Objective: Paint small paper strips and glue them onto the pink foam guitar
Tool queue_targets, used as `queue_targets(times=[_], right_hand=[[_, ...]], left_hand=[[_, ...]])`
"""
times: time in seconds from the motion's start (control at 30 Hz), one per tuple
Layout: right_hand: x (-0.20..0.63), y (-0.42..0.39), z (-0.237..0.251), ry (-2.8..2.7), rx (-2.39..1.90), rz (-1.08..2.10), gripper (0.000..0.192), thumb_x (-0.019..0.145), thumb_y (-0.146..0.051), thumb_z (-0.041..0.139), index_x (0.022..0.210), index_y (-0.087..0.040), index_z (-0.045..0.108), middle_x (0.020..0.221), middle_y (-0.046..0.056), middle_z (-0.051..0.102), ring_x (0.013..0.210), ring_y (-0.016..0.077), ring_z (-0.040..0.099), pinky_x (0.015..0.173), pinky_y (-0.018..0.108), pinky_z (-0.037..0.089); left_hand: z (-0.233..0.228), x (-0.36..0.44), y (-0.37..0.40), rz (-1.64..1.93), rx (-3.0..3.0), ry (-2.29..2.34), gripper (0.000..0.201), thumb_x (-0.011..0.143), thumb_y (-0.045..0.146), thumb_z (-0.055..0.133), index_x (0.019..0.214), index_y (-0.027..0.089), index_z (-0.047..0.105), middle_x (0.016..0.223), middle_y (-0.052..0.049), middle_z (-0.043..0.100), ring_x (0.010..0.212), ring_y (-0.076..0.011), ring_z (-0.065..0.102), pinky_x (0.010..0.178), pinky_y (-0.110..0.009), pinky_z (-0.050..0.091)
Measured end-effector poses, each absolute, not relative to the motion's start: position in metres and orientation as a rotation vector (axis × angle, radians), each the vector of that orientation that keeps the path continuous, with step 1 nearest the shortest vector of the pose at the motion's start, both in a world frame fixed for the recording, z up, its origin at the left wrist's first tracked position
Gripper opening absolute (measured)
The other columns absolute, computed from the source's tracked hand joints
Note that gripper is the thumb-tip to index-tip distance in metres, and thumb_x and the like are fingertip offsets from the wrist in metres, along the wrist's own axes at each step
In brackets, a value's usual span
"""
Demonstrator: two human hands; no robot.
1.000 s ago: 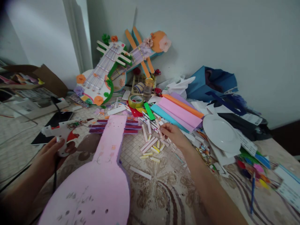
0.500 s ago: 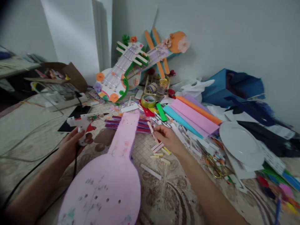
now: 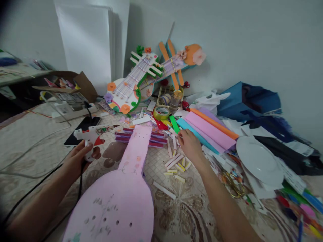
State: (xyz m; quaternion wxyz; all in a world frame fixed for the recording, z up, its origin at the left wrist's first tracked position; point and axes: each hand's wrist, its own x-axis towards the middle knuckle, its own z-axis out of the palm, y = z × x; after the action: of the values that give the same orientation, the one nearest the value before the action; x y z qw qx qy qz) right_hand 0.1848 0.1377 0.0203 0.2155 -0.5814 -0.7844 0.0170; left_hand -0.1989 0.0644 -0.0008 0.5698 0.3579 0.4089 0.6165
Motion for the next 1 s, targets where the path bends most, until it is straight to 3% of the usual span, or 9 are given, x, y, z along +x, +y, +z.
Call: queue_targets(times=[0.17,0.27,0.63,1.0], right_hand=[[0.211,0.132,0.003,-2.217,-1.678,-0.029,0.016,0.089,-0.029,0.052,0.091,-0.014,0.058,0.084,0.001,0.06,0.077,0.0136,0.058,0.072,0.032,0.048],[0.218,0.129,-0.01,-2.22,-1.706,-0.058,0.02,0.089,-0.032,0.052,0.095,-0.014,0.059,0.091,0.002,0.061,0.081,0.0136,0.06,0.074,0.033,0.05],[0.245,0.126,-0.009,-2.093,-1.789,-0.072,0.022,0.09,-0.032,0.051,0.103,-0.015,0.058,0.097,0.004,0.062,0.082,0.0135,0.061,0.073,0.033,0.052],[0.239,0.124,-0.023,-2.232,-1.88,-0.028,0.025,0.089,-0.032,0.053,0.107,-0.015,0.057,0.105,0.006,0.061,0.089,0.0159,0.061,0.077,0.036,0.052]], left_hand=[[-0.002,-0.2,0.065,1.446,0.825,1.005,0.025,0.074,0.031,0.069,0.092,0.019,0.056,0.069,0.002,0.055,0.052,-0.0069,0.041,0.051,-0.021,0.038],[-0.003,-0.2,0.064,1.409,0.848,1.004,0.026,0.074,0.033,0.068,0.093,0.02,0.056,0.063,0.004,0.052,0.052,-0.0077,0.041,0.051,-0.02,0.037],[0.002,-0.194,0.062,1.403,0.856,1.051,0.03,0.069,0.034,0.072,0.091,0.021,0.056,0.059,0.005,0.046,0.051,-0.0082,0.038,0.05,-0.02,0.037],[-0.001,-0.198,0.064,1.357,0.863,1.11,0.023,0.075,0.033,0.066,0.091,0.019,0.058,0.058,0.004,0.047,0.053,-0.0092,0.039,0.052,-0.021,0.039]])
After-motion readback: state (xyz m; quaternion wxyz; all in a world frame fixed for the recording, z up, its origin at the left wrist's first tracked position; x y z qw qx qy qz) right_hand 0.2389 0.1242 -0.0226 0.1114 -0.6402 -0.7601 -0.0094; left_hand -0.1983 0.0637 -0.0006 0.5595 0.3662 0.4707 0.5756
